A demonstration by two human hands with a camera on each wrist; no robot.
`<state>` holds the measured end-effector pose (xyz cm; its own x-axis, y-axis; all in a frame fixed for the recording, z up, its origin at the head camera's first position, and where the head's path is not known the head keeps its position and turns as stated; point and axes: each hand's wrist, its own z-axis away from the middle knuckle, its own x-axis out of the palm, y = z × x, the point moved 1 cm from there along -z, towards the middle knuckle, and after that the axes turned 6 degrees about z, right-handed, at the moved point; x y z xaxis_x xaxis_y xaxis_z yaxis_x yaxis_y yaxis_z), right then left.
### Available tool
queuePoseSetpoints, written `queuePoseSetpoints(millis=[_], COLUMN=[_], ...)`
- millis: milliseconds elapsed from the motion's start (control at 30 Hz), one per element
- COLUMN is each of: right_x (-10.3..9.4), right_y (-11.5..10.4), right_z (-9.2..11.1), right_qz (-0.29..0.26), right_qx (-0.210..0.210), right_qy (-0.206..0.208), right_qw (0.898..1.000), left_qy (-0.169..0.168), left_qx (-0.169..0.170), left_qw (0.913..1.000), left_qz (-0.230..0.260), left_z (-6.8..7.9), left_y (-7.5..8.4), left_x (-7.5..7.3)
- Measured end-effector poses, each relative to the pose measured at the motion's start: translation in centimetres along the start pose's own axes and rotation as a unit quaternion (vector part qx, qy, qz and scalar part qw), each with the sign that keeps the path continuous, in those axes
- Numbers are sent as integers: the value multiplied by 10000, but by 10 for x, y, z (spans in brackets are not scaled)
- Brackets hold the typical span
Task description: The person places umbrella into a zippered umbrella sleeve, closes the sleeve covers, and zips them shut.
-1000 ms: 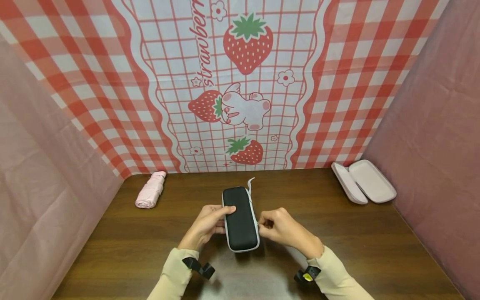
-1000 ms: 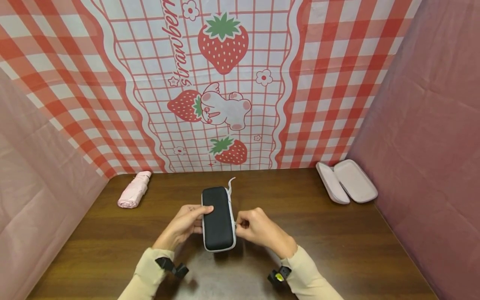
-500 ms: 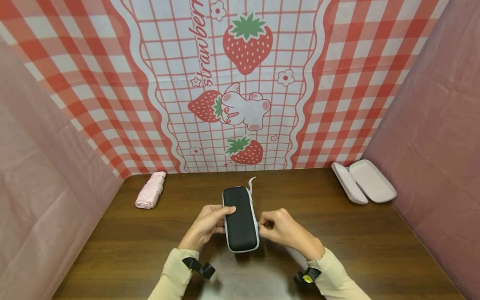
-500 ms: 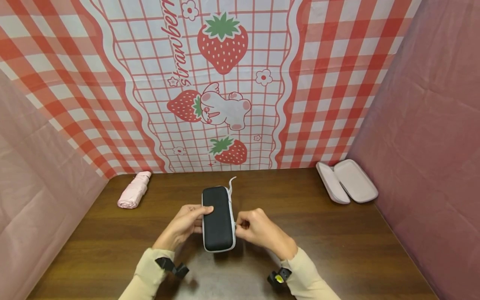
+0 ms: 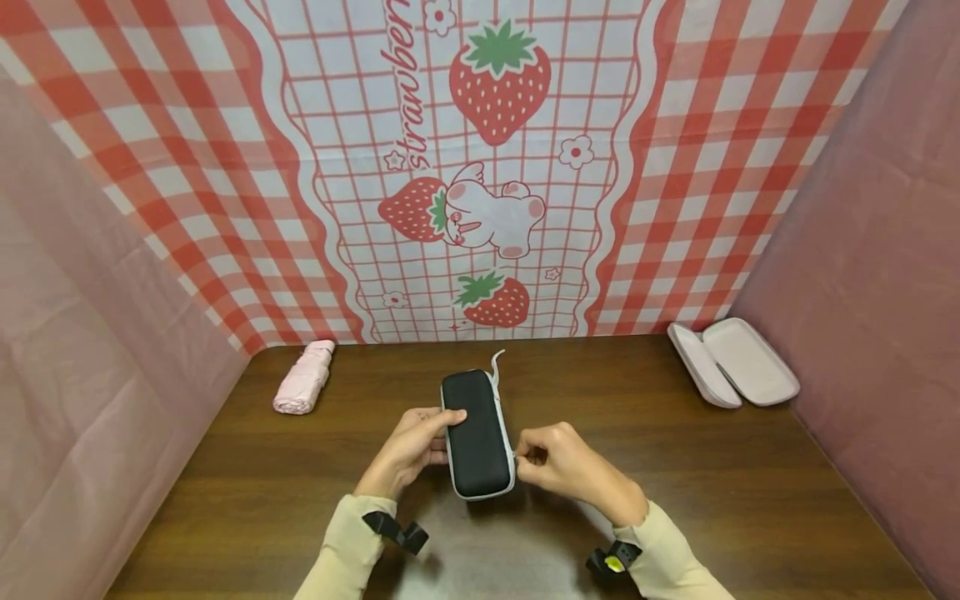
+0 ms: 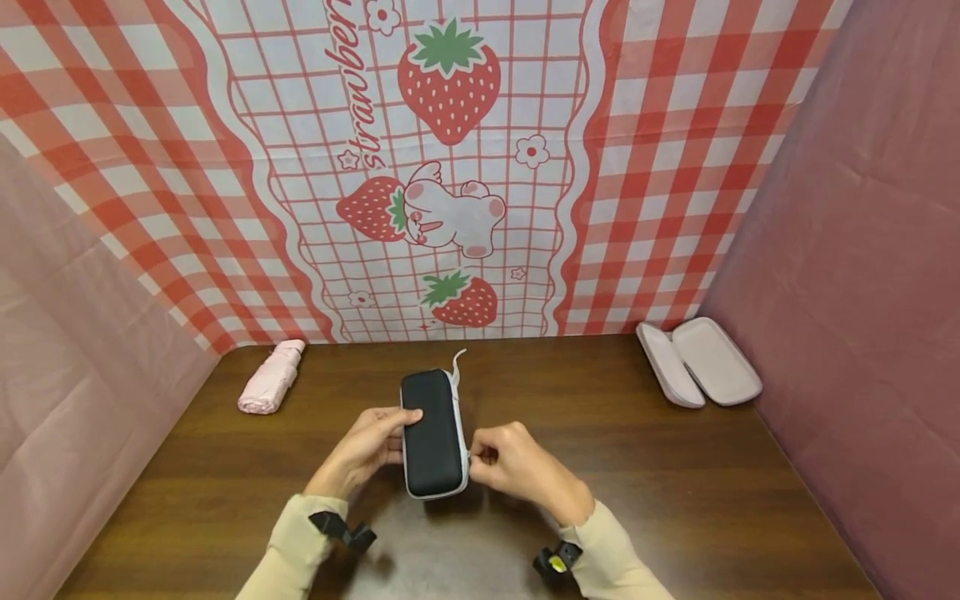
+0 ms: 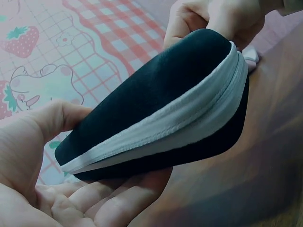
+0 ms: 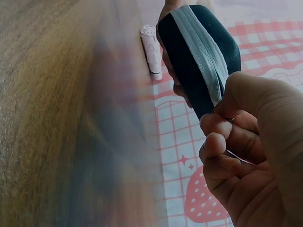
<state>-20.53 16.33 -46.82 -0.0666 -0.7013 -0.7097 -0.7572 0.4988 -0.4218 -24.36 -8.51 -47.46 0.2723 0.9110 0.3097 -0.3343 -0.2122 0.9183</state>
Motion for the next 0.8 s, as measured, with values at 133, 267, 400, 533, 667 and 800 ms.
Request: queuePoseSetpoints(millis=[133,267,400,533,667,800], right_x=[1,1,-1,-4,-6,-7], right_y=[-1,-2,-4,-8,-10,-10], right_z=[0,-1,-3,-5,-5,-5], right_qz=[4,83,111,111,31,-44], right_qx=[-34,-168,-349,-471,-374,-315], right_qy=[101,247,461,619,610,600], right_qw=[9999,9995,9983,9969,9974,9977], left_qy=[-21,-90,-163,-170,-103,-25], left_qx=[8,-8,-96,-164,-261,-380], left_qw=[9999,9993,9981,9974,9970,9961], left_qz=[136,372,594,675,717,799], left_z=[-1,-2,-4,-5,-5,-5], left_y=[-1,-2,-3,-4,-5,-6], left_x=[0,0,0,0,2,3])
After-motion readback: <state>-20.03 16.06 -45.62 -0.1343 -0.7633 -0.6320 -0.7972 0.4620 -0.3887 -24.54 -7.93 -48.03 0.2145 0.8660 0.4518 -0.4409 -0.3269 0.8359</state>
